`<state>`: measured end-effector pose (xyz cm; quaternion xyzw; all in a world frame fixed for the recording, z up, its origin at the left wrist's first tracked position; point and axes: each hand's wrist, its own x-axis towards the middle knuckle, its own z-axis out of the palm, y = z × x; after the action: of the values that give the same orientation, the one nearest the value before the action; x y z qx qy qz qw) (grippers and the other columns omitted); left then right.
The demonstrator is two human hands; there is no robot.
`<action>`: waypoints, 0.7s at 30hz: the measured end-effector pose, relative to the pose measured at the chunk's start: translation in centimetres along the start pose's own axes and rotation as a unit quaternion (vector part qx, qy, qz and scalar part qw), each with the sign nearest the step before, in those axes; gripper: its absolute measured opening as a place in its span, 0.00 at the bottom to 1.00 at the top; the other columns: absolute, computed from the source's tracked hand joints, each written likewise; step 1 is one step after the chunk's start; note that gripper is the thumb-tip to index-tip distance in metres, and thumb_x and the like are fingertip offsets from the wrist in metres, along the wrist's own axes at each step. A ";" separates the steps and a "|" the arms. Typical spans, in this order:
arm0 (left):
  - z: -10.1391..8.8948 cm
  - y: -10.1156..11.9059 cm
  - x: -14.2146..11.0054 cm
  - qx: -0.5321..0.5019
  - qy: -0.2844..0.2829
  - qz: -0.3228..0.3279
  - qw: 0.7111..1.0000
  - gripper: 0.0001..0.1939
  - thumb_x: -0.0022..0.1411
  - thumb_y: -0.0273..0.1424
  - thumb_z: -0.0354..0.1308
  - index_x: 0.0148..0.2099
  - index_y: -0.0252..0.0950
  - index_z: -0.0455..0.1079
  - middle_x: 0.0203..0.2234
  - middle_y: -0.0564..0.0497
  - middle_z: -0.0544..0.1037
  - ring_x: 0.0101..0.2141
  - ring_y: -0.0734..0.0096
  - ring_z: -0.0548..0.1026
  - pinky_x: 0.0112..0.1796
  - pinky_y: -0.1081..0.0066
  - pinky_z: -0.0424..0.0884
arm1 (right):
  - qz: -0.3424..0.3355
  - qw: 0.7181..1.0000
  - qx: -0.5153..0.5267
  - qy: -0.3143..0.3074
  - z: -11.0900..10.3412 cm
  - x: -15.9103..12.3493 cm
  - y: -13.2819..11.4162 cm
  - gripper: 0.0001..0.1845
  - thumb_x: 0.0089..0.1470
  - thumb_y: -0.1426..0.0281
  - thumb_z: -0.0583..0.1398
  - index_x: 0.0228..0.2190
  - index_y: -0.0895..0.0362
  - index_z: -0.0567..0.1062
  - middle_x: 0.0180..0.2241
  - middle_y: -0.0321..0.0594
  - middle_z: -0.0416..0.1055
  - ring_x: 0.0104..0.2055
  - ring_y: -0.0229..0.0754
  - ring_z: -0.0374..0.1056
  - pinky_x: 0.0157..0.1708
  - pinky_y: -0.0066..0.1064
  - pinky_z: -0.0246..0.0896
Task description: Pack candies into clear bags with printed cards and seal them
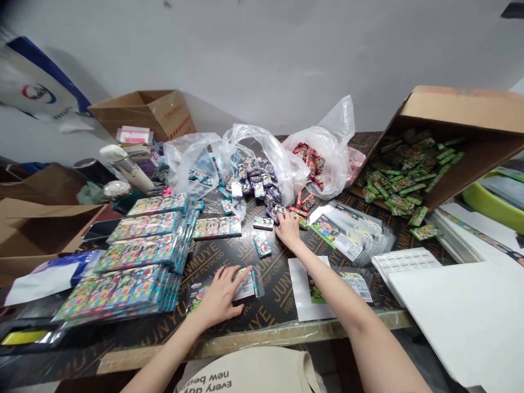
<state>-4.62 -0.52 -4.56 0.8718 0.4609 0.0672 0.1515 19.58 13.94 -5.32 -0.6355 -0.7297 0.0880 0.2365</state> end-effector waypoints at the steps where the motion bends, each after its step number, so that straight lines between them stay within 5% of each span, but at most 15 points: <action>1: -0.3 0.5 0.4 0.014 -0.016 0.014 1.000 0.45 0.44 0.33 0.61 0.62 0.48 0.43 0.53 0.45 0.58 0.51 0.53 0.58 0.51 0.53 0.51 | -0.005 1.000 0.008 -0.005 0.1 1.0 0.3 0.18 0.47 0.71 0.55 0.42 0.61 0.70 0.42 0.53 0.65 0.48 0.57 0.53 0.48 0.48 0.41; 5: -0.8 1.6 1.6 0.044 -0.060 0.035 0.997 0.34 0.43 0.33 0.63 0.54 0.45 0.58 0.50 0.42 0.61 0.48 0.51 0.60 0.45 0.55 0.58 | -0.008 0.998 0.057 0.001 -0.1 2.2 1.0 0.17 0.52 0.71 0.51 0.41 0.62 0.70 0.40 0.54 0.67 0.48 0.55 0.55 0.50 0.47 0.42; 8: -0.7 1.3 1.9 0.041 -0.067 0.035 0.996 0.27 0.42 0.34 0.64 0.47 0.41 0.64 0.46 0.42 0.64 0.47 0.51 0.61 0.45 0.55 0.59 | 0.012 0.994 0.112 0.007 -1.0 1.1 1.4 0.20 0.55 0.69 0.45 0.46 0.64 0.66 0.42 0.52 0.66 0.45 0.51 0.59 0.45 0.43 0.52; 11: -1.0 1.0 2.2 -0.021 -0.046 0.023 0.998 0.30 0.41 0.33 0.65 0.49 0.41 0.64 0.48 0.42 0.64 0.49 0.51 0.61 0.47 0.53 0.57 | 0.010 0.981 0.188 -0.041 -2.5 -1.3 1.1 0.20 0.56 0.65 0.47 0.48 0.60 0.65 0.35 0.43 0.68 0.35 0.42 0.64 0.34 0.34 0.60; 13: -1.4 1.1 2.6 -0.127 0.002 -0.011 0.992 0.38 0.39 0.36 0.66 0.54 0.41 0.59 0.51 0.42 0.62 0.51 0.52 0.60 0.49 0.53 0.55 | 0.005 0.945 0.309 -0.104 -3.4 -3.2 0.2 0.23 0.53 0.63 0.52 0.51 0.56 0.61 0.30 0.37 0.68 0.31 0.38 0.64 0.31 0.30 0.60; 15: -1.8 1.5 3.2 -0.291 0.045 -0.066 0.953 0.36 0.43 0.41 0.64 0.55 0.39 0.59 0.50 0.42 0.66 0.49 0.56 0.63 0.49 0.58 0.58 | 0.009 0.880 0.443 -0.172 -4.0 -5.0 -1.2 0.29 0.50 0.63 0.57 0.53 0.52 0.56 0.28 0.34 0.66 0.30 0.36 0.64 0.31 0.28 0.60; 17: -2.0 2.3 3.8 -0.460 0.033 -0.121 0.879 0.25 0.48 0.44 0.59 0.46 0.34 0.68 0.39 0.45 0.74 0.39 0.63 0.70 0.41 0.66 0.64 | 0.014 0.835 0.507 -0.213 -4.2 -6.5 -2.8 0.31 0.48 0.62 0.59 0.53 0.51 0.56 0.28 0.33 0.66 0.29 0.36 0.64 0.31 0.29 0.61; 19: -1.9 3.0 4.3 -0.578 0.006 -0.170 0.798 0.18 0.49 0.43 0.59 0.30 0.30 0.71 0.24 0.50 0.74 0.26 0.72 0.70 0.31 0.73 0.64 | 0.005 0.846 0.498 -0.192 -4.3 -7.6 -4.0 0.33 0.46 0.62 0.61 0.52 0.51 0.57 0.31 0.35 0.67 0.32 0.37 0.65 0.34 0.31 0.61; 21: -1.6 3.5 4.4 -0.651 0.014 -0.215 0.728 0.18 0.46 0.42 0.62 0.22 0.30 0.68 0.17 0.53 0.70 0.19 0.78 0.66 0.25 0.76 0.61 | -0.038 0.888 0.439 -0.133 -4.4 -8.4 -4.9 0.40 0.40 0.61 0.65 0.53 0.51 0.56 0.42 0.41 0.66 0.40 0.42 0.65 0.42 0.37 0.60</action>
<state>0.23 1.58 -1.97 0.4357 0.4818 0.3289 0.6855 17.94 4.21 -1.35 -0.4208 -0.6645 0.4743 0.3956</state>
